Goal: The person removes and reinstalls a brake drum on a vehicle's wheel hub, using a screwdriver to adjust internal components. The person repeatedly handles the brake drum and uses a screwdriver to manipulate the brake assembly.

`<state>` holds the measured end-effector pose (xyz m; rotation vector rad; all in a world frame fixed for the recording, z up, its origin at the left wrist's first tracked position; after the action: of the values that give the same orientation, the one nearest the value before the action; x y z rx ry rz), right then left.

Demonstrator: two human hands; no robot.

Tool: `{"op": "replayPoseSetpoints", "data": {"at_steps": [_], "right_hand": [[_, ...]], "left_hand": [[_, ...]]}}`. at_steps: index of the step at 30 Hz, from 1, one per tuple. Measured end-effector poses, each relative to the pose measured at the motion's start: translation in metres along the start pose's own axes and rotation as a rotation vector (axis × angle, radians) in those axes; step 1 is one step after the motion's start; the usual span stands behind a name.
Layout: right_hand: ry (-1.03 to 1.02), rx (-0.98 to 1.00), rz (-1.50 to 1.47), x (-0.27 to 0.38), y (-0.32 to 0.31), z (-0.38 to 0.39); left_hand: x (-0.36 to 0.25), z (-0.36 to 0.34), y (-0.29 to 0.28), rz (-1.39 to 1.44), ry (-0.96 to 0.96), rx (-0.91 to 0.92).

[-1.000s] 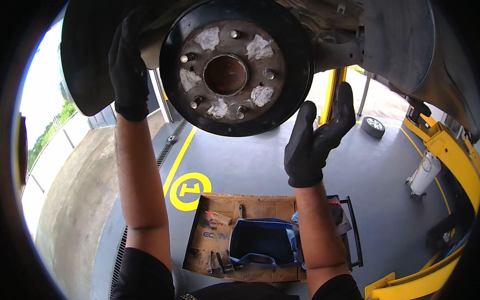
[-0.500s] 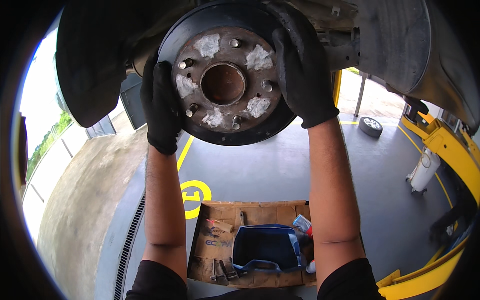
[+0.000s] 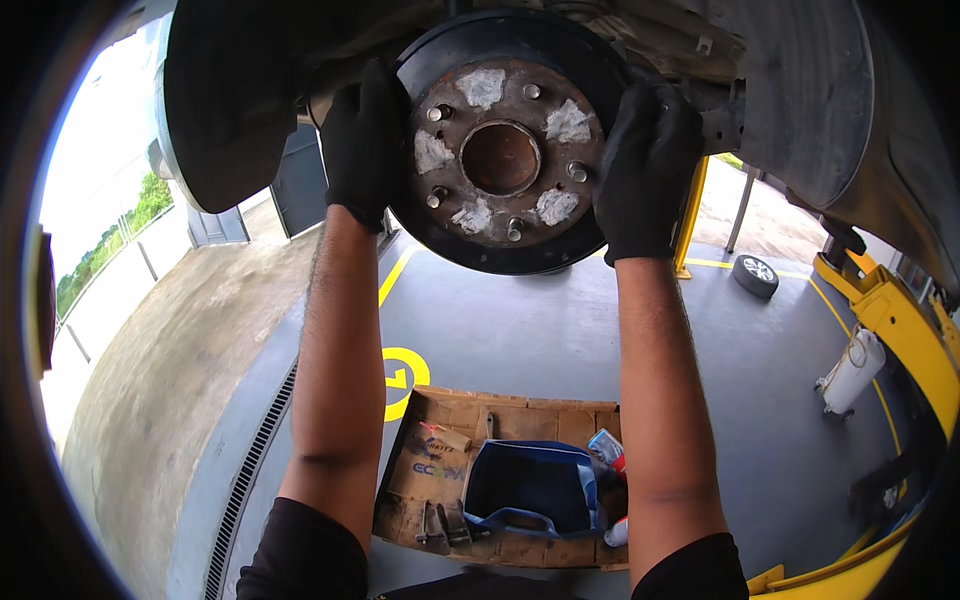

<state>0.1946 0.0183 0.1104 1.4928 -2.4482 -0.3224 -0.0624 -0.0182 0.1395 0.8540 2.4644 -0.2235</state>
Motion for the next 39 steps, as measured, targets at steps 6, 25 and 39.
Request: {"op": "replayPoseSetpoints", "data": {"at_steps": [6, 25, 39], "right_hand": [[0.006, 0.004, 0.041, -0.002, 0.001, -0.007], [-0.611, 0.343, 0.21, 0.036, -0.114, -0.08], [-0.089, 0.372, -0.084, -0.043, -0.016, -0.006]], "left_hand": [[0.008, 0.0, 0.005, -0.271, 0.127, -0.037], [-0.04, 0.029, -0.092, -0.37, 0.886, -0.291], [0.055, 0.023, -0.005, 0.534, 0.327, 0.162]]}}
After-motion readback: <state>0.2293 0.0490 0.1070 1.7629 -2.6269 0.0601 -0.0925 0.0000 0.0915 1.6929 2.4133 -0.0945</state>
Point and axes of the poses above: each hand's wrist, its own z-axis away from the middle knuckle, its own y-axis out of the palm, x = y × z, the point moved 1 cm from there along -z, towards the middle knuckle, and after that the axes turned 7 degrees about -z, right-handed, at the moved point
